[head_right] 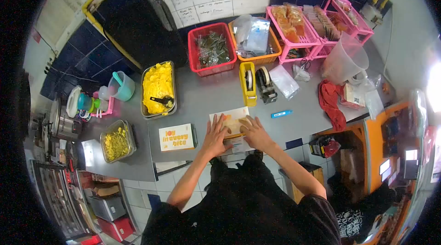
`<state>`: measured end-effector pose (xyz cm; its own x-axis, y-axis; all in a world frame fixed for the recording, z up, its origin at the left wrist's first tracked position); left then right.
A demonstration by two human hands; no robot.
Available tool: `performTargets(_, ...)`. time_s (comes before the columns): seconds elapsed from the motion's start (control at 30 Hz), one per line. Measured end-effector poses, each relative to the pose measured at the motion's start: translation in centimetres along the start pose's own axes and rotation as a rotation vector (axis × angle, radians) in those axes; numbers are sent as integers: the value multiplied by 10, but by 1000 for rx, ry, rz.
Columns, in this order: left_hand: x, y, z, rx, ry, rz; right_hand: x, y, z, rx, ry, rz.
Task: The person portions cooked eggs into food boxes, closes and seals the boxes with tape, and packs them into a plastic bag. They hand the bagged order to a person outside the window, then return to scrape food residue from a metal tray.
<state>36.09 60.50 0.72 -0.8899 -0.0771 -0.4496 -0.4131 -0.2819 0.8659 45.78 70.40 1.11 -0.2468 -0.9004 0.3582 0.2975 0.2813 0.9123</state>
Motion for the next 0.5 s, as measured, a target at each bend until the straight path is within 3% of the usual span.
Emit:
performTargets(0.07, 13, -30, 18, 132, -26, 218, -15, -12, 1, -4, 64, 79)
performTargets(0.17, 21, -35, 32, 289, -21, 206, -22, -23, -2, -65, 111, 242)
performTargets(0.27, 18, -29, 38, 267, -62, 175, -22, -35, 2, 29, 184, 81)
performTargets(0.5, 4, -15, 50, 267, -57, 156, -16, -50, 41, 290, 236, 267)
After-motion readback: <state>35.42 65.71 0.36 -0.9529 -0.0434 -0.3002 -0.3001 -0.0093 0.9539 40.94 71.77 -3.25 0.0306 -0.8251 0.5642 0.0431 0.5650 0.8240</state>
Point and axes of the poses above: each hand's wrist, its own z-axis towards the middle knuckle, its own y-axis out of the back of the hand, x = y × z, the point moved 9 cm from there along z, towards the middle knuckle, and after that the axes turned 11 degrees about -y, right-handed, at the moved point
